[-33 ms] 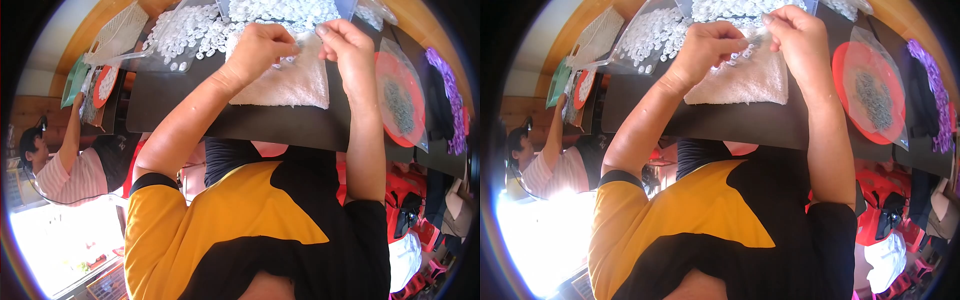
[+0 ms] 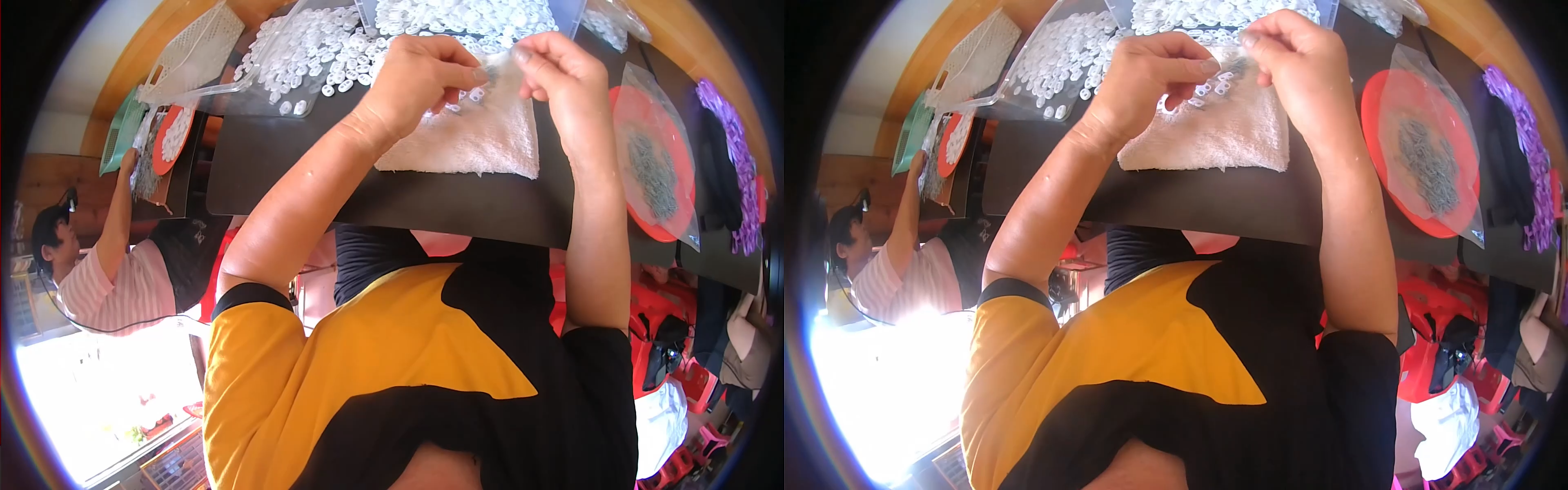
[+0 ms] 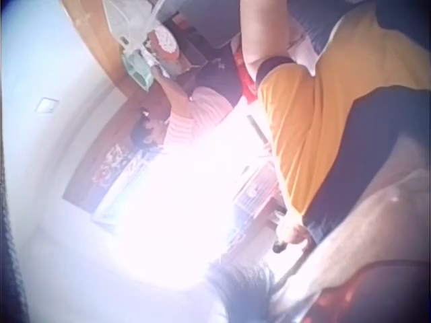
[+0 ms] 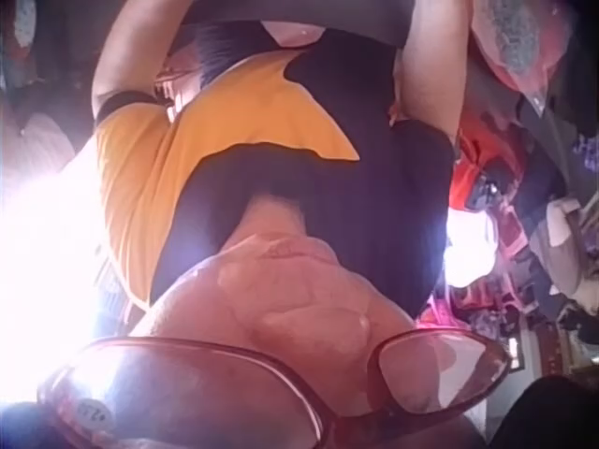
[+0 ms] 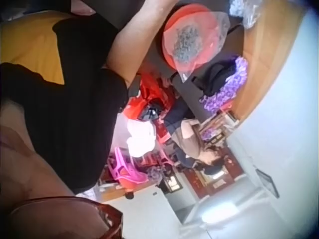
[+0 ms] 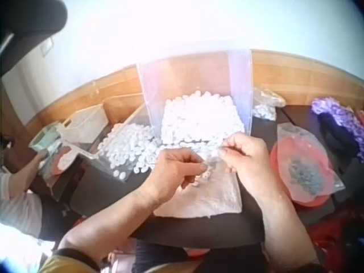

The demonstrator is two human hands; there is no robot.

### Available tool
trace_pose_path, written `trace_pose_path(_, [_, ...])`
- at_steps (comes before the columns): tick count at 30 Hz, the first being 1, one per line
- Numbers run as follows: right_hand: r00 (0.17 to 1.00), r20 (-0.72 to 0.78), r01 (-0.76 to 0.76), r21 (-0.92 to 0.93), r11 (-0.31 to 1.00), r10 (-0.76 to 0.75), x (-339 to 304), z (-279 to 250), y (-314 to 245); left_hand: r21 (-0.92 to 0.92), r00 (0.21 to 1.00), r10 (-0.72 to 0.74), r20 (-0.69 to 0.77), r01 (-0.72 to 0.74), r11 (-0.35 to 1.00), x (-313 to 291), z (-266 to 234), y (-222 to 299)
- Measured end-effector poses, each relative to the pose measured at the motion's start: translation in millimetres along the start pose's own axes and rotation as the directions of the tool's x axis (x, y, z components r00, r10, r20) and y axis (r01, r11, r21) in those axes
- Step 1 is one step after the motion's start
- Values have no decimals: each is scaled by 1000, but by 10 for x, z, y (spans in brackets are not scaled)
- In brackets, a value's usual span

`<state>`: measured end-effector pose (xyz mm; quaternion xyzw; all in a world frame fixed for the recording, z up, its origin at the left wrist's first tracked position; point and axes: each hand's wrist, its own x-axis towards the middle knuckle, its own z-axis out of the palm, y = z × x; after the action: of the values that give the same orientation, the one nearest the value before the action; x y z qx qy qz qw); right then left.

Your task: Assembling small plastic and metal components by hand at a workbench.

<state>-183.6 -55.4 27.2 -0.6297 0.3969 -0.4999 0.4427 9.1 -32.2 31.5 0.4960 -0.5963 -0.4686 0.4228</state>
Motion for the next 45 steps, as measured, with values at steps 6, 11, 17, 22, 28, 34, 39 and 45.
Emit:
trace_pose_path(6, [937, 210, 300, -66, 952, -280, -51, 189, 73, -430, 991, -130, 44, 136, 893, -51, -89, -7])
trace_pose_path(11, [896, 176, 437, -192, 879, -407, -58, 241, 158, -408, 987, -133, 85, 156, 899, -56, -157, -36])
trace_pose_path(17, [836, 471, 541, -614, 575, -283, -77, 235, 171, -460, 989, -138, -62, 94, 883, -78, -253, -305])
trace_pose_path(22, [819, 466, 573, -660, 486, -334, -65, 253, 244, -442, 992, -100, -77, 55, 895, -114, -183, -255])
trace_pose_path(28, [827, 495, 557, -655, 510, -267, -79, 290, 245, -376, 992, -64, -112, 17, 926, -108, -192, -335])
trace_pose_path(34, [819, 397, 573, -586, 573, -413, -56, 281, 168, -347, 994, -83, -74, 53, 936, -136, -147, -315])
trace_pose_path(39, [806, 356, 589, -564, 579, -473, -74, 335, 136, -351, 994, -89, -61, 62, 934, -160, -84, -309])
trace_pose_path(45, [893, 253, 449, -425, 786, -373, -113, 350, 164, -382, 996, -69, -60, 41, 923, -189, -82, -260])
